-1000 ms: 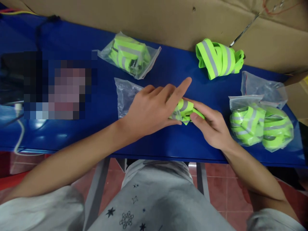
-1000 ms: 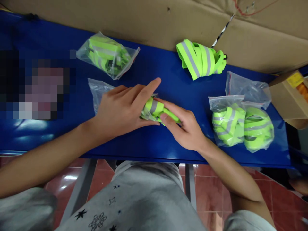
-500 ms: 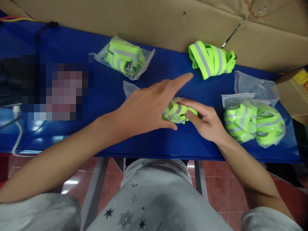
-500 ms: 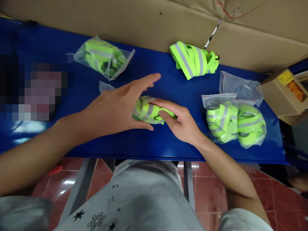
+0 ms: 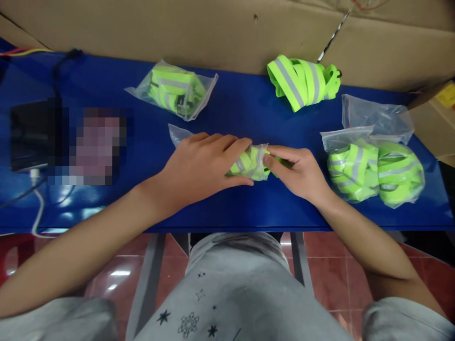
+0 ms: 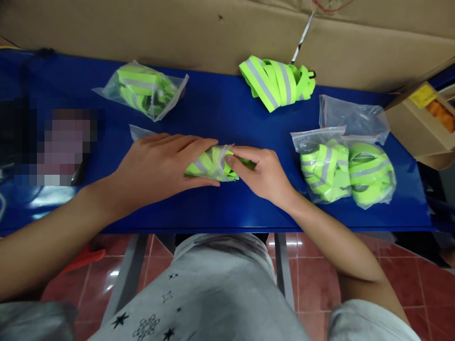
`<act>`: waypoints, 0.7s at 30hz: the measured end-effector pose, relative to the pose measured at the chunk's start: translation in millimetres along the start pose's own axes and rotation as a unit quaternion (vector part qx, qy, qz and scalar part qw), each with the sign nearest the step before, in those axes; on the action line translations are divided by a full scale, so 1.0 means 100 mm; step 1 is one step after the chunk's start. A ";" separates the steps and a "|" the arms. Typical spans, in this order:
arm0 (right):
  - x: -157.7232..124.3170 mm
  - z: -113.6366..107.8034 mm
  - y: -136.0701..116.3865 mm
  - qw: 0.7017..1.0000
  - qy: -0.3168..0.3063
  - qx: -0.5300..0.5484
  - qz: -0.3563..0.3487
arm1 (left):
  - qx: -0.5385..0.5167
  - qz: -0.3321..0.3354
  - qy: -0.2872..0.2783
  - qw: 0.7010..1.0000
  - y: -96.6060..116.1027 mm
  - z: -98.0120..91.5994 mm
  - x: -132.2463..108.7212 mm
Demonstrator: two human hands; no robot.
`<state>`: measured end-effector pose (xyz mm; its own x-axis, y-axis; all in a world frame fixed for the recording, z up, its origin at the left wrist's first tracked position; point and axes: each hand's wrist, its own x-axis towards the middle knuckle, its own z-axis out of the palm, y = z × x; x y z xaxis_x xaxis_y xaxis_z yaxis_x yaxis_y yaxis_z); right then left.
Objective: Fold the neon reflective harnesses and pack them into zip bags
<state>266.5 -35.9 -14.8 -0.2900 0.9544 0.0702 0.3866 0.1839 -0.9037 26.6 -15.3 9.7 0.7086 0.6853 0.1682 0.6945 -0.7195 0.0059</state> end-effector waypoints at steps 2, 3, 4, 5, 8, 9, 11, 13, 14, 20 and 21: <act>0.01 0.00 0.02 1.000 0.014 -0.013 0.006 | 0.002 -0.010 0.000 1.000 0.01 0.01 0.01; 0.02 0.01 0.03 1.000 0.010 -0.012 0.007 | 0.007 -0.018 -0.003 1.000 0.03 0.02 0.02; 0.03 0.01 0.04 1.000 -0.002 -0.005 0.009 | 0.014 -0.023 -0.012 1.000 0.06 0.02 0.04; 0.04 0.01 0.05 1.000 -0.021 0.007 0.013 | 0.023 -0.023 -0.022 0.999 0.10 0.02 0.07; 0.05 0.04 0.06 0.992 -0.089 0.080 0.029 | 0.022 -0.012 -0.058 0.998 0.24 -0.04 0.18; 0.05 0.05 0.07 0.986 -0.106 0.123 0.041 | 0.000 -0.011 -0.074 0.997 0.29 -0.07 0.22; 0.03 0.06 0.08 0.959 -0.140 0.231 0.087 | -0.065 -0.018 -0.115 0.991 0.35 -0.15 0.29; 0.02 0.07 0.08 0.920 -0.168 0.329 0.133 | -0.128 -0.035 -0.149 0.980 0.38 -0.23 0.34; 0.01 0.06 0.07 0.904 -0.177 0.361 0.144 | -0.151 -0.049 -0.154 0.975 0.37 -0.25 0.36; -0.02 -0.07 0.00 0.938 -0.196 0.262 0.117 | -0.234 -0.108 -0.121 0.959 0.14 -0.20 0.29; -0.03 -0.10 -0.03 0.958 -0.185 0.204 0.084 | -0.238 -0.125 -0.117 0.956 0.09 -0.18 0.26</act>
<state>275.1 -37.3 -8.2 -0.5740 0.7996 -0.1765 0.1023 -0.1439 -0.9843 48.8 -5.8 31.8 0.5749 0.8090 -0.1225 0.7496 -0.4608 0.4751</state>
